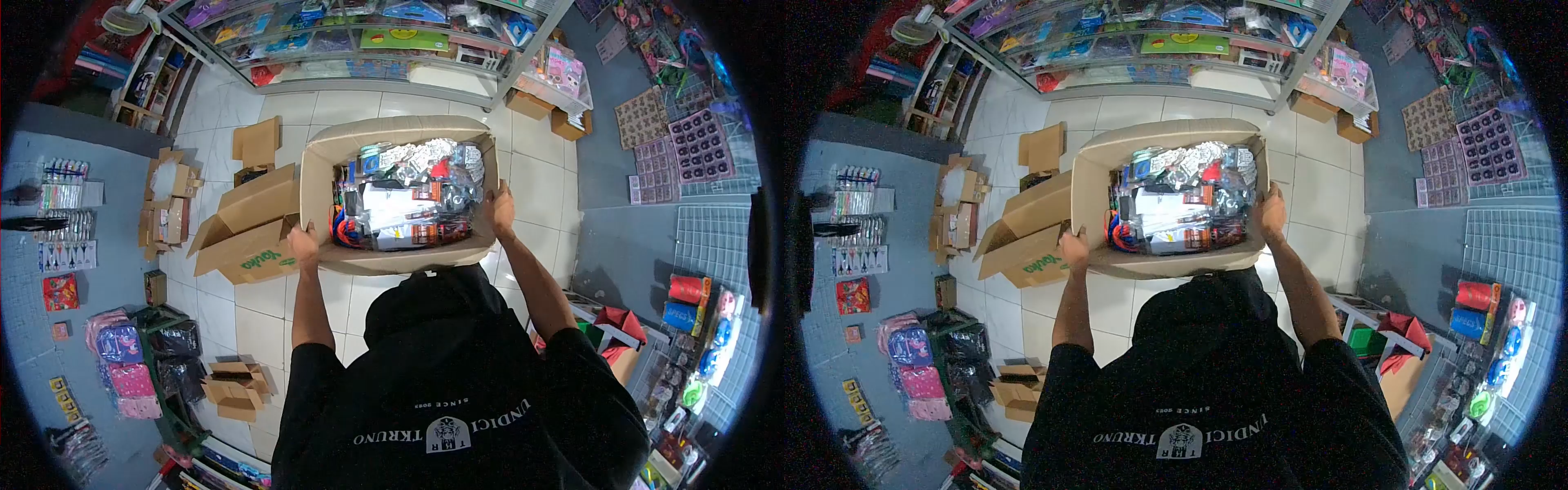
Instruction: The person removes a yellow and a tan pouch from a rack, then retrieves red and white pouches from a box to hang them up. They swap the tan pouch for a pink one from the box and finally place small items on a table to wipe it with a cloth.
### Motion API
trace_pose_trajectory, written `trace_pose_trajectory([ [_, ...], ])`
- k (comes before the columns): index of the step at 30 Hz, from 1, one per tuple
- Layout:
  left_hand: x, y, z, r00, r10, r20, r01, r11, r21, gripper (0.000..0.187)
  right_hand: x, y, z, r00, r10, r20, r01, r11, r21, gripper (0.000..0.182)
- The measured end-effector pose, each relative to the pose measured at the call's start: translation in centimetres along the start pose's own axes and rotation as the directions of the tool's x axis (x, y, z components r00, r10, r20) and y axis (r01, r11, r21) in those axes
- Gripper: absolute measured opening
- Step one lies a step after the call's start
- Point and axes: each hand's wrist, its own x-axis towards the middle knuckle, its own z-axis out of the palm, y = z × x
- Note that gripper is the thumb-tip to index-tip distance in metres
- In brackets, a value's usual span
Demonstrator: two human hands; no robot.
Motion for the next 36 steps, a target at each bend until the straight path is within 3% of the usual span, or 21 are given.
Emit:
trace_pose_trajectory([
  [5,-0.1,0.6,-0.3,0.998,-0.047,0.038,0.045,0.997,0.058,0.037,-0.8,-1.6,-0.9,0.998,0.061,0.006,-0.061,0.998,0.019,0.040],
  [8,-0.1,0.2,0.3,0.998,-0.051,0.027,0.048,0.995,0.089,0.042,-1.7,-3.7,-2.7,0.925,-0.299,-0.237,0.257,0.947,-0.192,0.040],
  [11,-0.3,1.7,-1.3,0.987,-0.112,0.115,0.106,0.993,0.060,0.042,-2.1,-4.9,-3.7,0.836,-0.547,-0.041,0.532,0.827,-0.181,0.037],
  [12,-0.3,1.4,-0.9,0.993,-0.084,0.079,0.079,0.995,0.067,0.041,-2.2,-5.5,-3.7,0.841,-0.524,0.135,0.541,0.819,-0.194,0.036],
  [15,-0.4,0.4,0.0,0.999,-0.039,0.006,0.038,0.994,0.102,0.037,-1.6,-6.4,-0.6,0.759,-0.580,0.297,0.574,0.811,0.115,0.034],
  [18,0.3,0.3,0.2,0.998,-0.056,0.022,0.052,0.989,0.135,0.036,-0.5,-5.7,5.9,0.889,-0.309,0.339,0.153,0.896,0.417,0.028],
  [21,0.1,0.5,-0.2,0.998,-0.052,0.040,0.046,0.990,0.131,0.035,1.2,-5.6,10.7,0.903,0.022,0.429,-0.249,0.840,0.483,0.027],
  [25,-0.3,0.0,-0.3,0.999,-0.023,0.039,0.017,0.990,0.143,0.034,2.5,-8.0,11.2,0.829,0.096,0.551,-0.354,0.853,0.384,0.045],
  [26,-0.1,-0.2,0.0,0.999,-0.015,0.036,0.009,0.986,0.166,0.034,2.9,-6.7,14.4,0.891,0.158,0.426,-0.340,0.853,0.395,0.046],
  [29,0.2,0.4,-0.4,0.995,-0.084,0.052,0.075,0.984,0.163,0.031,2.5,-8.0,13.0,0.862,0.147,0.484,-0.359,0.852,0.381,0.049],
  [31,-0.2,0.8,-0.4,0.995,-0.082,0.050,0.075,0.990,0.120,0.030,1.3,-8.6,11.3,0.870,0.362,0.334,-0.480,0.776,0.410,0.039],
  [33,-0.4,0.6,-0.5,1.000,-0.001,0.008,0.001,0.998,0.068,0.029,1.1,-7.1,12.4,0.789,0.602,0.125,-0.602,0.717,0.351,0.033],
  [34,-0.3,1.0,-0.9,0.998,-0.034,0.048,0.032,0.999,0.034,0.028,0.4,-7.9,10.5,0.746,0.660,0.082,-0.640,0.678,0.362,0.031],
  [36,-0.3,1.5,-1.1,0.998,-0.040,0.041,0.037,0.997,0.067,0.029,0.0,-7.3,9.3,0.647,0.737,0.195,-0.709,0.487,0.509,0.029],
])
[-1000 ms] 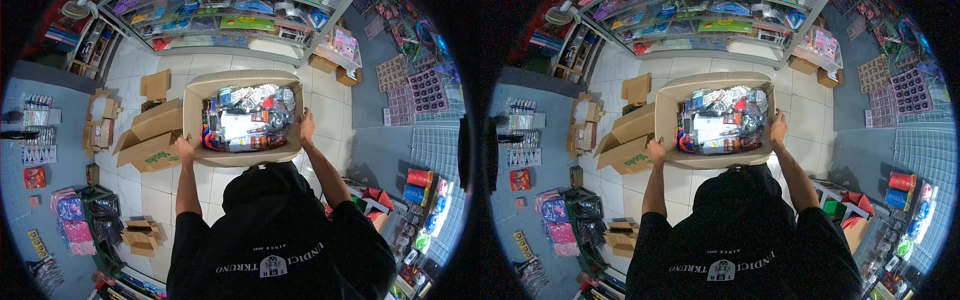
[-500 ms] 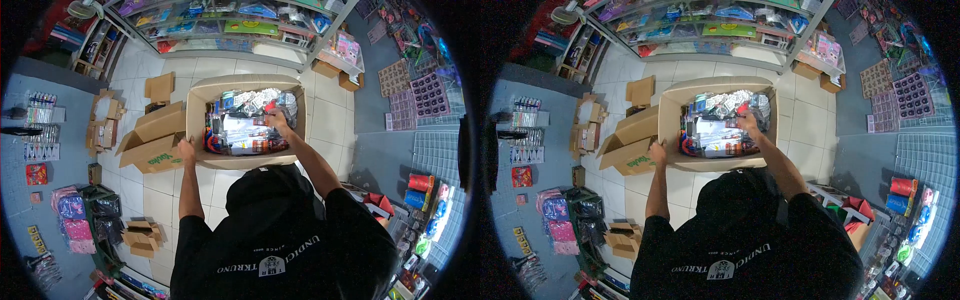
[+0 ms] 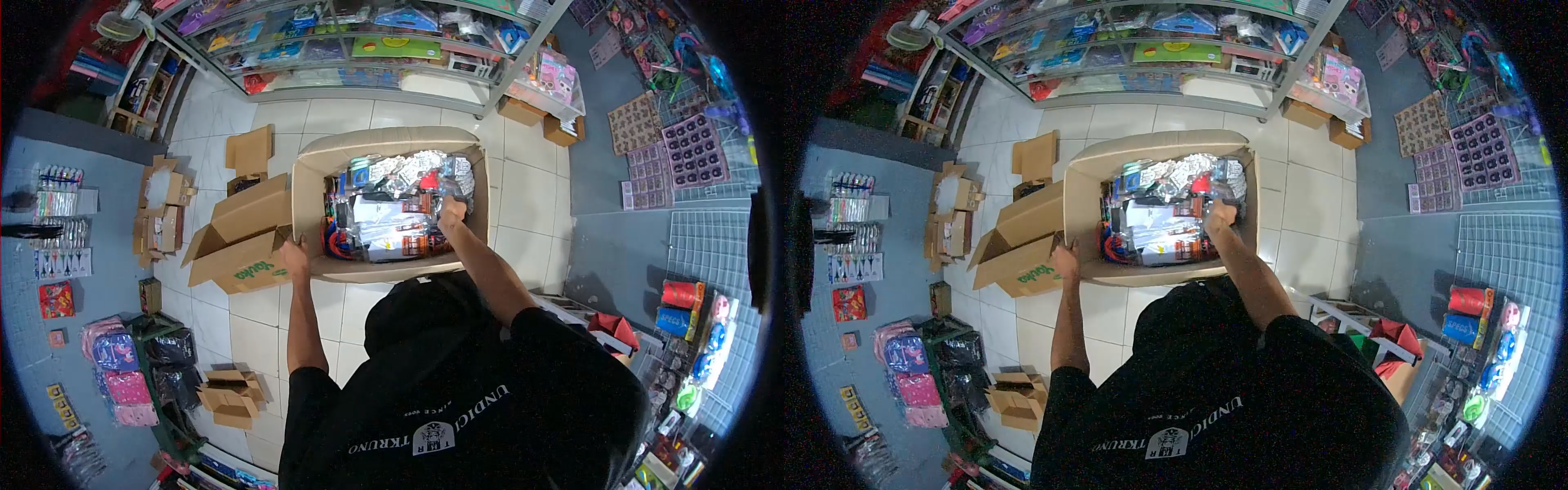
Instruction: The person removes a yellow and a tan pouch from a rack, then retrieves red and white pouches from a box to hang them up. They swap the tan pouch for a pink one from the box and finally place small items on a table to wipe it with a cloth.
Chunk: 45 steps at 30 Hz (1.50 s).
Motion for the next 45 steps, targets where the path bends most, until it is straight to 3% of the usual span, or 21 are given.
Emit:
trace_pose_trajectory([
  [1,0.0,0.0,-0.1,1.000,-0.004,-0.006,0.004,1.000,0.017,0.029,0.6,0.0,-0.8,0.996,0.079,0.030,-0.082,0.992,0.095,0.029],
  [2,0.1,-0.2,0.0,1.000,-0.006,-0.003,0.006,1.000,-0.008,0.034,5.2,3.6,-0.6,0.963,-0.023,0.268,-0.020,0.987,0.159,0.025],
  [6,0.7,-1.0,0.6,0.999,-0.009,0.035,0.011,0.998,-0.059,0.044,13.5,6.5,1.6,0.844,0.269,0.463,-0.456,0.814,0.359,0.042],
  [7,0.7,-1.0,0.6,0.999,-0.010,0.054,0.013,0.998,-0.057,0.045,13.4,6.5,1.5,0.930,-0.027,0.367,-0.105,0.936,0.336,0.037],
  [8,0.7,-1.0,0.7,0.999,-0.004,0.034,0.006,0.999,-0.034,0.040,13.0,6.9,1.2,0.897,-0.337,0.286,0.261,0.926,0.272,0.033],
  [10,0.6,-1.1,0.9,1.000,0.010,-0.003,-0.010,1.000,0.013,0.030,11.2,7.5,-0.1,0.514,-0.832,0.211,0.842,0.536,0.065,0.026],
  [11,0.6,-1.2,0.9,0.999,0.040,-0.012,-0.040,0.999,-0.020,0.030,10.5,7.8,-0.8,0.216,-0.949,0.230,0.976,0.209,-0.052,0.023],
  [13,0.6,-1.7,1.0,0.995,0.100,-0.028,-0.102,0.991,-0.088,0.031,10.9,9.5,-1.6,-0.059,-0.881,0.469,0.979,-0.143,-0.147,0.019],
  [15,0.5,-1.5,0.9,0.994,0.099,-0.053,-0.103,0.991,-0.084,0.032,12.5,12.7,-1.9,0.027,-0.630,0.776,0.983,-0.123,-0.135,0.020],
  [17,0.2,-0.8,0.5,0.993,0.094,-0.067,-0.099,0.991,-0.089,0.034,17.9,21.1,1.6,0.219,-0.532,0.818,0.918,-0.170,-0.357,0.013],
  [21,0.1,-0.1,-0.2,1.000,-0.002,-0.017,0.001,0.999,-0.036,0.037,24.0,26.9,4.1,0.277,-0.633,0.723,0.912,-0.064,-0.406,0.013],
  [22,0.0,0.1,-0.2,0.999,-0.048,0.006,0.048,0.999,-0.007,0.038,22.0,24.3,2.9,0.446,-0.661,0.603,0.877,0.459,-0.146,0.007],
  [23,0.0,0.1,-0.2,0.999,-0.037,0.005,0.037,0.999,-0.034,0.038,20.0,21.7,1.7,0.596,-0.660,0.458,0.604,0.744,0.287,0.008],
  [25,0.1,0.0,-0.2,1.000,-0.015,-0.006,0.014,0.996,-0.090,0.039,15.8,15.9,-0.2,0.760,-0.315,0.569,0.126,0.930,0.346,0.007],
  [27,0.0,0.0,-0.3,0.998,0.042,-0.049,-0.047,0.993,-0.108,0.039,9.1,8.3,-3.1,0.764,0.021,0.645,-0.294,0.901,0.319,0.013],
  [29,-0.1,0.3,-0.5,0.998,0.052,-0.046,-0.057,0.991,-0.118,0.039,8.9,6.1,-3.0,0.705,0.193,0.682,-0.529,0.784,0.325,0.021],
  [30,0.0,0.4,-0.7,0.999,0.032,-0.023,-0.035,0.992,-0.119,0.039,9.3,5.9,-2.1,0.733,0.279,0.621,-0.562,0.762,0.321,0.031],
  [33,-0.2,0.2,-0.6,1.000,0.016,-0.017,-0.018,0.994,-0.108,0.039,6.4,4.6,-3.1,0.798,0.099,0.594,-0.413,0.809,0.419,0.037],
  [37,0.3,-1.3,1.0,0.989,0.102,-0.110,-0.121,0.974,-0.189,0.039,5.8,3.6,-2.8,0.767,0.078,0.637,-0.380,0.855,0.354,0.045],
  [40,0.6,-1.8,1.2,0.999,-0.040,0.034,0.040,0.999,0.002,0.040,6.5,2.8,-2.4,0.682,0.068,0.728,-0.326,0.919,0.220,0.062],
  [45,1.4,-3.6,2.9,0.998,0.058,-0.004,-0.058,0.998,-0.020,0.044,8.6,1.7,0.1,0.766,0.177,0.618,-0.323,0.937,0.133,0.031],
])
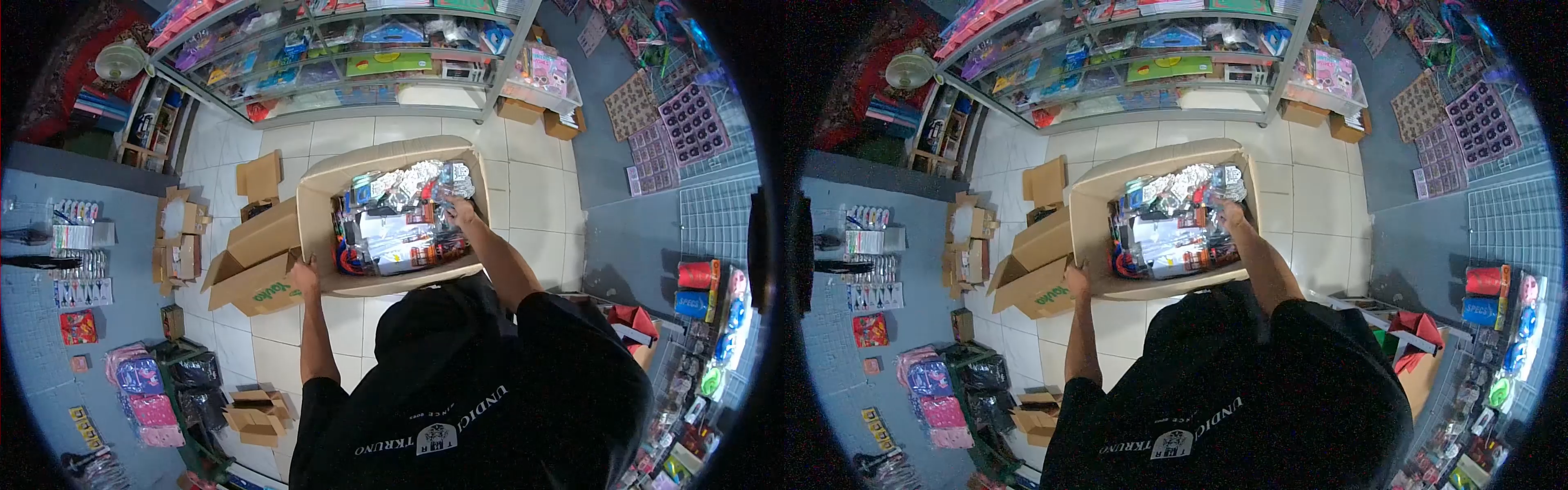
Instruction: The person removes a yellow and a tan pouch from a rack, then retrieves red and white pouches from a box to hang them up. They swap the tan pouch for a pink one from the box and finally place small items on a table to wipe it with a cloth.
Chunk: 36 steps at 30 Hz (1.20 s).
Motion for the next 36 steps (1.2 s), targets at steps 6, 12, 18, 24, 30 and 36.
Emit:
trace_pose_trajectory([
  [6,-0.2,1.4,-0.8,0.998,-0.054,0.030,0.054,0.998,0.010,0.044,-4.1,2.7,-0.5,0.993,0.044,-0.109,-0.035,0.996,0.083,0.024],
  [12,-0.7,2.7,-2.4,0.991,-0.079,0.108,0.093,0.987,-0.130,0.043,-9.1,4.0,-0.8,0.990,0.041,-0.137,-0.033,0.997,0.063,0.032],
  [18,-1.9,4.9,-3.7,0.986,0.002,-0.167,-0.028,0.988,-0.155,0.057,-11.5,1.9,-1.1,0.986,-0.126,0.112,0.139,0.983,-0.118,0.029],
  [24,-6.6,16.4,-10.0,0.904,0.410,-0.120,-0.426,0.837,-0.344,0.055,-15.5,0.8,-1.1,0.893,-0.146,0.426,0.198,0.977,-0.080,0.032],
  [30,-9.6,22.5,-2.7,0.674,0.427,0.603,0.300,0.588,-0.751,0.062,-19.9,-0.8,1.9,0.743,-0.228,0.629,0.428,0.885,-0.184,0.039],
  [36,-12.5,25.1,-0.1,0.700,0.432,0.568,0.570,0.139,-0.809,0.049,-19.8,1.2,3.0,0.517,-0.660,0.545,0.842,0.507,-0.186,0.077],
])
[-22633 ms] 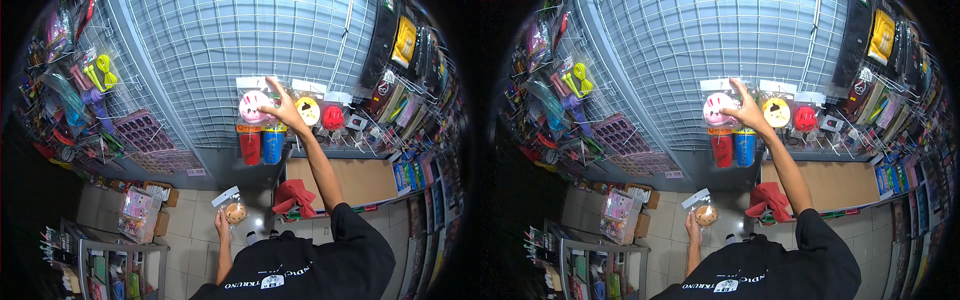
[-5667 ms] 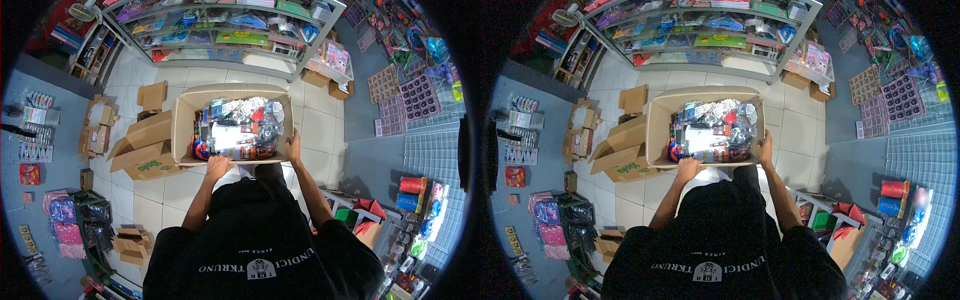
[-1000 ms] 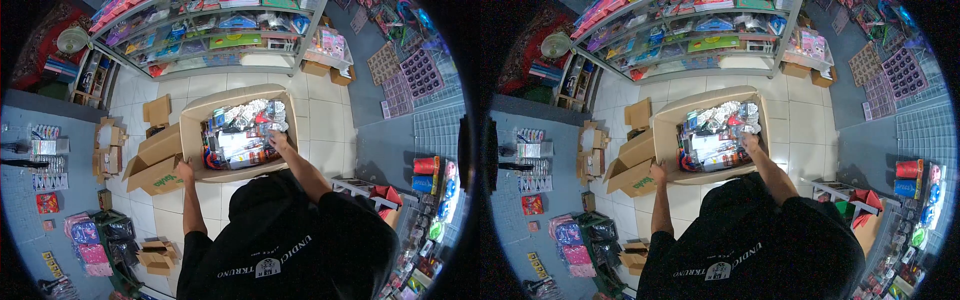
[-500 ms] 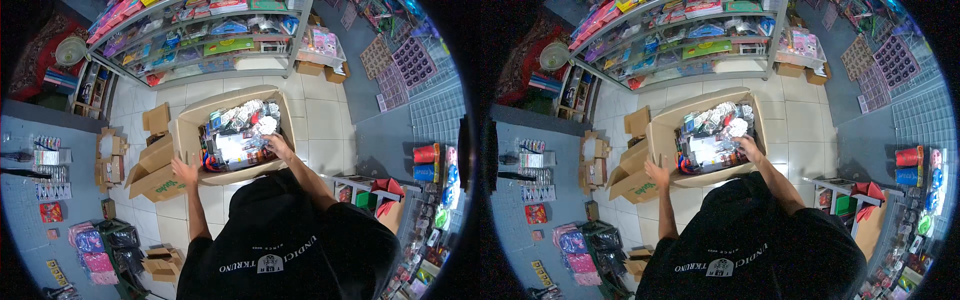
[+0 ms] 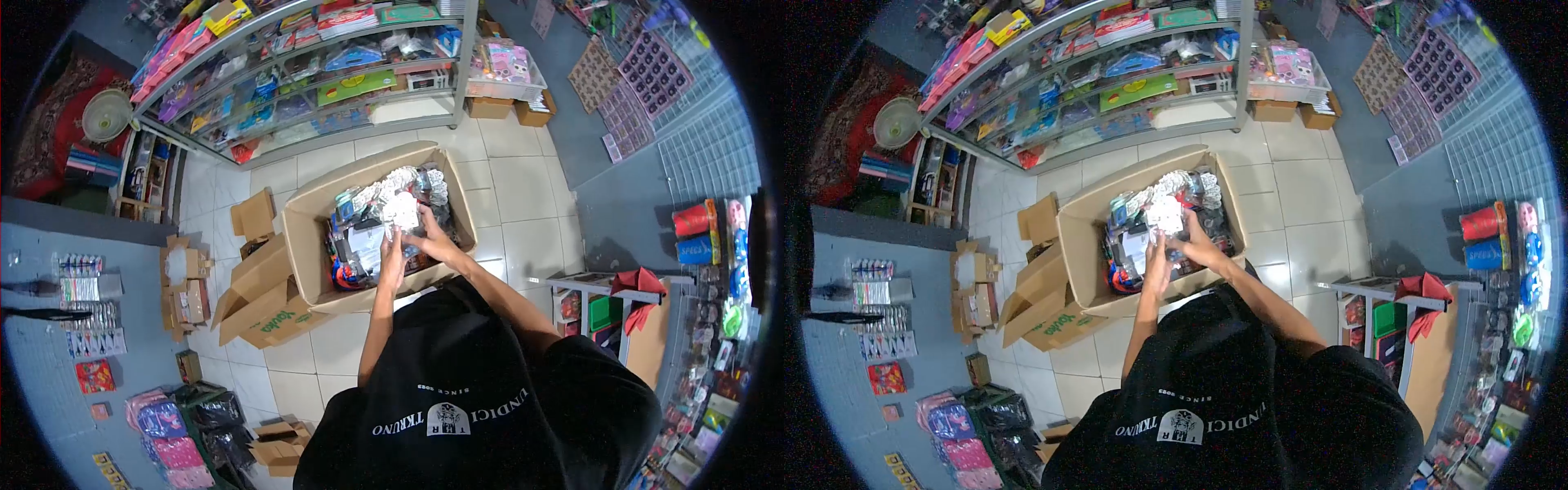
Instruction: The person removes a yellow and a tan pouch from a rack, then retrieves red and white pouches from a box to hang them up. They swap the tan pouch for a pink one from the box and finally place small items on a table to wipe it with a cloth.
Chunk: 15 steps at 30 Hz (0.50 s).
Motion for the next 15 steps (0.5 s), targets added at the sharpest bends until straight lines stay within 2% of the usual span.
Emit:
trace_pose_trajectory([
  [3,-0.6,0.2,0.2,0.999,-0.003,0.046,0.006,0.997,-0.072,0.040,-1.0,1.4,-0.3,0.999,-0.031,-0.042,0.022,0.980,-0.199,0.086],
  [7,-1.4,-0.2,-0.3,0.989,-0.062,0.136,0.107,0.930,-0.351,0.036,-1.8,1.2,-0.5,0.989,0.084,-0.122,-0.105,0.978,-0.178,0.088],
  [10,-1.6,-1.5,-1.7,0.994,-0.068,0.088,0.092,0.947,-0.307,0.035,-2.3,1.1,-0.8,0.988,0.071,-0.139,-0.101,0.970,-0.221,0.086],
  [13,-1.6,-2.4,-2.8,0.996,-0.070,0.062,0.086,0.947,-0.311,0.032,-2.4,1.9,-0.6,0.978,0.156,-0.136,-0.160,0.987,-0.022,0.081],
  [15,-1.7,-2.6,-3.0,0.998,-0.060,-0.007,0.055,0.947,-0.316,0.031,-2.5,1.8,-0.5,0.954,0.239,-0.181,-0.240,0.971,0.018,0.078],
])
